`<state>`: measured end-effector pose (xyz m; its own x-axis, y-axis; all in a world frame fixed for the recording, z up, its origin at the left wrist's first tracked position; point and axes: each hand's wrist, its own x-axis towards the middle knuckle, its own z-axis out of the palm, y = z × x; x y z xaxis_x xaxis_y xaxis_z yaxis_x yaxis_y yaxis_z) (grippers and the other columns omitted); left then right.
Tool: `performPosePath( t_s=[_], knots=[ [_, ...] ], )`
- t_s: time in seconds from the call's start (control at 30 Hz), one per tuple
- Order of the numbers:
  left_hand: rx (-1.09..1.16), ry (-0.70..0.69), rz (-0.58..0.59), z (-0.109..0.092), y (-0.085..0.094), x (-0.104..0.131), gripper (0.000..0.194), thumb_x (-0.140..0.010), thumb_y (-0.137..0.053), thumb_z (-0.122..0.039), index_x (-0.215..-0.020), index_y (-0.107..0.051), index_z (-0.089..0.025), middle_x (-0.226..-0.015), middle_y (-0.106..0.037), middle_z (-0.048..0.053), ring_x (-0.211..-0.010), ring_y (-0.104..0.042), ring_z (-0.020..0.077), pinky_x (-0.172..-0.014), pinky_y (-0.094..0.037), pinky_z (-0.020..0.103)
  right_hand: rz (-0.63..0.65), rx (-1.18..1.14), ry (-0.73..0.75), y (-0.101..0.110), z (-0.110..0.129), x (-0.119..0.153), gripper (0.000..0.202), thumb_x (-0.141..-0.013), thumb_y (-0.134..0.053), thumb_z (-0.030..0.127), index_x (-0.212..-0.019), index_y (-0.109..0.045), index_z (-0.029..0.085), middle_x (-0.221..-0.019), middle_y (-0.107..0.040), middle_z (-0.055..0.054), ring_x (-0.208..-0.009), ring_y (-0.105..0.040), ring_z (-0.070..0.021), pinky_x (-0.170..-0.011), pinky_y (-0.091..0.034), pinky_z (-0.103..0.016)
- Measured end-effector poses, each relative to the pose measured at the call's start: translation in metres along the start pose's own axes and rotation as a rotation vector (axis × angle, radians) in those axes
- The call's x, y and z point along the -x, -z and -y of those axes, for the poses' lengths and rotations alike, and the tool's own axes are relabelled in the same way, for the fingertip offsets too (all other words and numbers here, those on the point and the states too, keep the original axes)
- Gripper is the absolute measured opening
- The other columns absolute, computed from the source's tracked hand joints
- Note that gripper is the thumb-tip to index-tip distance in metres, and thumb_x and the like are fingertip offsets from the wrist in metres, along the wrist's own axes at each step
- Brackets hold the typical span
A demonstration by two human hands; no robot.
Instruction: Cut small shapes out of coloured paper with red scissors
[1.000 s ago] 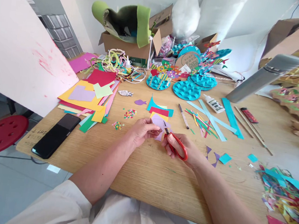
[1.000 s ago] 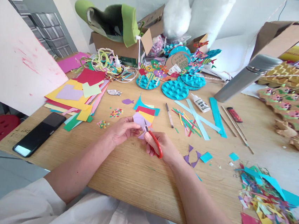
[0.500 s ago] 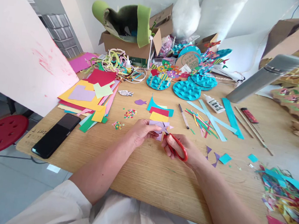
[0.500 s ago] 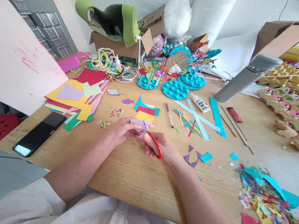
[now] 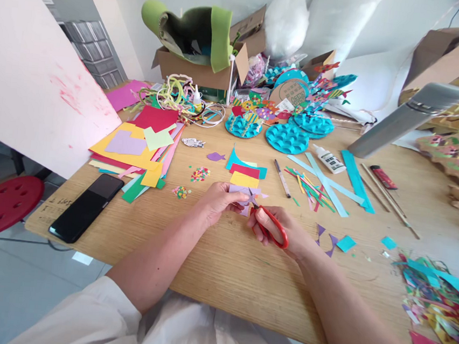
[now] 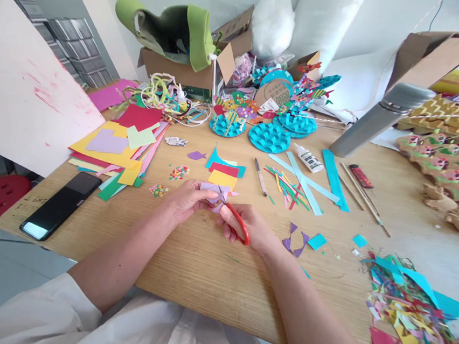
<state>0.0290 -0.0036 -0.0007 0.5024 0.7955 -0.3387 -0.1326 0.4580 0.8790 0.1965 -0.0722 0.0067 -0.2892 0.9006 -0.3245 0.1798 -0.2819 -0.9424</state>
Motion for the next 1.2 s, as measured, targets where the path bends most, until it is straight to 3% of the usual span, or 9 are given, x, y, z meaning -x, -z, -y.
performPosePath(
  t_s=[0.43,0.7,1.2],
  knots=[
    [-0.004,0.002,0.006,0.000,0.000,0.000,0.026,-0.057,-0.075,-0.027,-0.074,-0.070,-0.009,-0.074,-0.068,0.008,-0.064,-0.058,0.0117,-0.064,-0.045,0.026,0.007,-0.003,-0.010,-0.001,0.003,0.001,0.066,-0.070,-0.055,0.082,-0.071,-0.058,0.015,-0.052,-0.057,-0.001,-0.042,-0.049,-0.0097,-0.042,-0.032,-0.022],
    [-0.009,0.009,0.003,0.000,0.001,-0.001,0.025,-0.057,-0.075,-0.026,-0.075,-0.071,-0.009,-0.075,-0.069,0.008,-0.064,-0.058,0.0117,-0.064,-0.044,0.026,0.022,0.000,0.015,0.002,-0.009,-0.003,0.061,-0.078,-0.053,0.075,-0.074,-0.059,0.015,-0.052,-0.057,-0.001,-0.043,-0.050,-0.0101,-0.040,-0.030,-0.022],
    [0.005,0.012,0.013,0.002,0.001,-0.002,0.027,-0.055,-0.075,-0.027,-0.075,-0.071,-0.009,-0.076,-0.069,0.008,-0.065,-0.060,0.0128,-0.064,-0.045,0.027,-0.002,0.025,-0.021,0.002,-0.008,-0.003,0.065,-0.074,-0.055,0.078,-0.070,-0.060,0.014,-0.048,-0.054,0.000,-0.038,-0.044,-0.0078,-0.037,-0.028,-0.020]
  ],
)
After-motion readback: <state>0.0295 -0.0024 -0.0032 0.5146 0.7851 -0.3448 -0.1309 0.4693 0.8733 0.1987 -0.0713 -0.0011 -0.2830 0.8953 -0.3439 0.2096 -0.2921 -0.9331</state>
